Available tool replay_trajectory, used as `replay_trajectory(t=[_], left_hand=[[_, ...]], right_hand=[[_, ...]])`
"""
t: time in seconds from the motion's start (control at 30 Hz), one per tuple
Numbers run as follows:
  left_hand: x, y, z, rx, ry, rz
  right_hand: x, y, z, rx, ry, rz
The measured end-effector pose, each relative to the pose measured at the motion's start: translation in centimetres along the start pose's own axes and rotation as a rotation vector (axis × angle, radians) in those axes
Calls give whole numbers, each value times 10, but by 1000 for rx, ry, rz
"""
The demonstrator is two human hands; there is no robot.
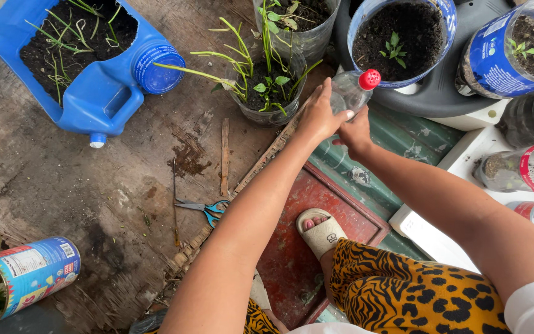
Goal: The person waters an existing seedling in a container, then transfers several other seedlings from a plastic bag of soil into a large grey pot by hand, firming the soil around each plant.
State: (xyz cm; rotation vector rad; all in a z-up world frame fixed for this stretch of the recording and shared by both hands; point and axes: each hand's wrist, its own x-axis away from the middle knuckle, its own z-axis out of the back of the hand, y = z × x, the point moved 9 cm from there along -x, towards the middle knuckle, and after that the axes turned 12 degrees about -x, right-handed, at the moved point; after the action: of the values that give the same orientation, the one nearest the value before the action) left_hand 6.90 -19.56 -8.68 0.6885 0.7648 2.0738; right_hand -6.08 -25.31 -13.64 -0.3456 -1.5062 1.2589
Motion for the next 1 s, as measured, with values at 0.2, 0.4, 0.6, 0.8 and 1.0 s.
replay_trajectory(t=[0.2,0.4,0.6,0.8,1.0], left_hand=[[0,7,10,12,37,-57],[-2,11,25,-44,-13,-66],[-2,-3,24,-62,-98,41],[-7,-15,24,-121,-165,99],[-6,-10,28,-121,-186,111]], right_hand=[[2,-28,16,157,-29,256],[12,-46,16,279,-123,269],[6,-41,9,343,-187,160],[-4,-38,0,348,-261,97],[-4,-28,1,477,-248,-1]])
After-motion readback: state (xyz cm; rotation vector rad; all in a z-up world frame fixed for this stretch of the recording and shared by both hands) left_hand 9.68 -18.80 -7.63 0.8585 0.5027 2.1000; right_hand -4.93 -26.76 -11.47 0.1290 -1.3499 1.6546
